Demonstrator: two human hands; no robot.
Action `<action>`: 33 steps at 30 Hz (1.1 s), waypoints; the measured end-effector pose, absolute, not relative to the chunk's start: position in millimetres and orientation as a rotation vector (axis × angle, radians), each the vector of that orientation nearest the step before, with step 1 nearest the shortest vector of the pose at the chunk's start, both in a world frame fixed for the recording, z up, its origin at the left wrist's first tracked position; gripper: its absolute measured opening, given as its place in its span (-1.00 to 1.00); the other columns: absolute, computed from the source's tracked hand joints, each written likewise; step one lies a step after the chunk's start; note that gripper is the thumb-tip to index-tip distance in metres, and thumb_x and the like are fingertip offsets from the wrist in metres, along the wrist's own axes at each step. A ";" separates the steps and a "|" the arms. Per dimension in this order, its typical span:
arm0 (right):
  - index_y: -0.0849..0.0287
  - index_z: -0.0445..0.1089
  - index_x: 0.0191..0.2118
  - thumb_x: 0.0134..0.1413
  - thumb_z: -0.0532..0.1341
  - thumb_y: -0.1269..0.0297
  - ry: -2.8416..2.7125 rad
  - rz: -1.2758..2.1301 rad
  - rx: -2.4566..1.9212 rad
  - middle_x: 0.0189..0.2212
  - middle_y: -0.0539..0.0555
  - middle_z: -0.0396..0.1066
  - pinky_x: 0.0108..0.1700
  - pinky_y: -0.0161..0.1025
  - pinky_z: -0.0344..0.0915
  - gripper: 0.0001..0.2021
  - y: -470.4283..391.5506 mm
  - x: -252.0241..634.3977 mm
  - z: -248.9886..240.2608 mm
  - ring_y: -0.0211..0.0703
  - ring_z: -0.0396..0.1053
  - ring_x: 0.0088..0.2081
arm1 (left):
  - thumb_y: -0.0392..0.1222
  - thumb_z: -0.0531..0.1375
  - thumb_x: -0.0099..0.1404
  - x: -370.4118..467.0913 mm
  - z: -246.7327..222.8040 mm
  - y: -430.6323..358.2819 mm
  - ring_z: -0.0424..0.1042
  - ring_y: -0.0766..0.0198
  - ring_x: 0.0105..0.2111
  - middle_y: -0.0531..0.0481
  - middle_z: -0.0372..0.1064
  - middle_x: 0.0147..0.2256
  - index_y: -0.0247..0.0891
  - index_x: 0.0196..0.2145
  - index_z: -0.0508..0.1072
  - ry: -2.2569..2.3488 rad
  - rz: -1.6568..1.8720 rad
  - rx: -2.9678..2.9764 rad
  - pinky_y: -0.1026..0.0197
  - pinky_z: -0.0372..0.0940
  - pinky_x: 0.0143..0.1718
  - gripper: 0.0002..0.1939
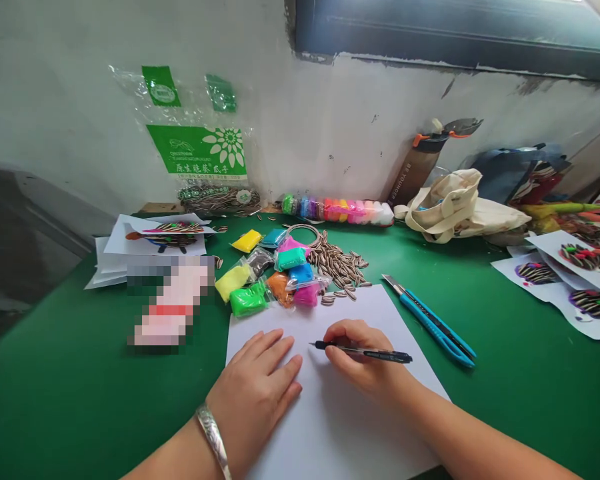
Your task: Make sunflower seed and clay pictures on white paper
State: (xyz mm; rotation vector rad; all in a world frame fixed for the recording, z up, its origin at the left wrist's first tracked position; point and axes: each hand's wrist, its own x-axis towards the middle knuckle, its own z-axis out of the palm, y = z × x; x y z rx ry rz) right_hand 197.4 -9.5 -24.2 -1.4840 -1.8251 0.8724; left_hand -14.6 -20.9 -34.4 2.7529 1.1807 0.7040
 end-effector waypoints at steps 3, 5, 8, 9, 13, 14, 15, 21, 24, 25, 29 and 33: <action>0.11 0.43 -0.40 -0.07 0.16 0.41 -1.920 0.816 -1.378 -0.51 0.01 0.47 -0.34 -0.27 0.24 -0.88 -9.9 197.1 -24.1 -0.19 0.39 -0.44 | -0.22 0.07 0.32 -14.9 -35.0 -21.9 0.37 -0.02 -0.02 -0.09 0.45 -0.07 -0.17 -0.15 0.50 1.191 0.701 2.743 -0.17 0.33 -0.02 -0.76; 0.11 0.43 -0.40 -0.08 0.15 0.42 -1.976 0.788 -1.329 -0.53 -0.01 0.47 -0.30 -0.25 0.24 -0.88 -10.1 196.7 -24.0 -0.20 0.39 -0.45 | -0.23 0.08 0.31 -14.9 -35.0 -22.7 0.37 -0.02 -0.01 -0.09 0.45 -0.07 -0.17 -0.15 0.50 1.202 0.709 2.737 -0.18 0.33 -0.02 -0.77; 0.11 0.42 -0.39 -0.08 0.16 0.42 -1.972 0.795 -1.333 -0.52 -0.03 0.47 -0.26 -0.23 0.24 -0.88 -9.8 196.4 -24.4 -0.20 0.39 -0.44 | -0.25 0.10 0.29 -15.3 -31.6 -22.6 0.38 -0.04 -0.02 -0.11 0.46 -0.07 -0.19 -0.15 0.50 1.181 0.685 2.756 -0.19 0.35 -0.03 -0.77; 0.12 0.42 -0.38 -0.08 0.16 0.42 -1.959 0.803 -1.345 -0.51 -0.02 0.47 -0.25 -0.22 0.23 -0.88 -9.6 196.4 -24.7 -0.20 0.39 -0.44 | -0.25 0.11 0.29 -15.5 -29.6 -22.2 0.39 -0.05 -0.02 -0.12 0.46 -0.07 -0.20 -0.15 0.50 1.165 0.667 2.767 -0.19 0.36 -0.04 -0.78; 0.11 0.43 -0.37 -0.09 0.17 0.41 -1.983 0.810 -1.341 -0.51 -0.02 0.48 -0.22 -0.20 0.22 -0.87 -7.9 196.3 -27.0 -0.18 0.39 -0.42 | -0.29 0.11 0.28 -16.4 -22.5 -20.5 0.41 -0.05 -0.03 -0.13 0.47 -0.10 -0.23 -0.16 0.50 1.129 0.626 2.794 -0.19 0.38 -0.06 -0.79; 0.10 0.44 -0.37 -0.09 0.18 0.41 -2.005 0.808 -1.334 -0.52 -0.03 0.47 -0.22 -0.19 0.21 -0.87 -7.4 196.3 -27.6 -0.18 0.39 -0.42 | -0.30 0.11 0.28 -16.4 -21.6 -20.4 0.41 -0.05 -0.04 -0.13 0.48 -0.10 -0.24 -0.17 0.50 1.129 0.628 2.795 -0.19 0.39 -0.06 -0.79; 0.09 0.45 -0.37 -0.10 0.18 0.41 -2.025 0.803 -1.329 -0.53 -0.04 0.47 -0.21 -0.18 0.21 -0.86 -6.9 196.3 -28.0 -0.17 0.38 -0.43 | -0.30 0.12 0.28 -16.3 -21.1 -20.4 0.41 -0.04 -0.04 -0.12 0.48 -0.11 -0.24 -0.17 0.50 1.128 0.625 2.795 -0.18 0.39 -0.06 -0.79; 0.08 0.46 -0.38 -0.09 0.18 0.40 -2.049 0.816 -1.347 -0.53 -0.03 0.47 -0.22 -0.19 0.20 -0.87 -6.5 196.6 -24.8 -0.17 0.38 -0.42 | -0.30 0.13 0.28 -15.4 -21.9 -20.4 0.42 -0.04 -0.04 -0.13 0.48 -0.11 -0.24 -0.17 0.51 1.134 0.628 2.793 -0.18 0.38 -0.05 -0.79; 0.10 0.44 -0.39 -0.07 0.17 0.40 -1.999 0.824 -1.373 -0.51 -0.02 0.48 -0.21 -0.20 0.20 -0.88 -7.3 196.8 -22.0 -0.18 0.38 -0.42 | -0.29 0.12 0.28 -15.7 -22.1 -20.2 0.42 -0.04 -0.05 -0.12 0.48 -0.12 -0.23 -0.18 0.51 1.132 0.636 2.795 -0.18 0.39 -0.05 -0.80; 0.11 0.44 -0.40 -0.07 0.17 0.40 -1.987 0.824 -1.375 -0.51 -0.02 0.48 -0.21 -0.20 0.20 -0.89 -7.4 196.9 -21.6 -0.18 0.38 -0.42 | -0.29 0.11 0.29 -15.9 -22.1 -20.2 0.42 -0.03 -0.04 -0.11 0.48 -0.12 -0.23 -0.18 0.51 1.133 0.637 2.796 -0.17 0.39 -0.05 -0.79; 0.13 0.44 -0.42 -0.08 0.17 0.41 -1.963 0.833 -1.339 -0.52 -0.03 0.47 -0.20 -0.19 0.20 -0.90 -7.2 197.1 -22.8 -0.19 0.37 -0.43 | -0.28 0.10 0.30 -16.4 -21.8 -20.1 0.42 -0.03 -0.04 -0.11 0.48 -0.11 -0.22 -0.18 0.51 1.139 0.646 2.810 -0.16 0.39 -0.06 -0.79; 0.12 0.45 -0.42 -0.08 0.18 0.42 -1.969 0.854 -1.338 -0.52 -0.04 0.47 -0.18 -0.19 0.19 -0.89 -6.9 197.1 -24.0 -0.20 0.36 -0.43 | -0.27 0.10 0.30 -15.9 -21.6 -19.6 0.42 -0.03 -0.05 -0.11 0.48 -0.11 -0.23 -0.18 0.52 1.134 0.637 2.811 -0.17 0.40 -0.07 -0.78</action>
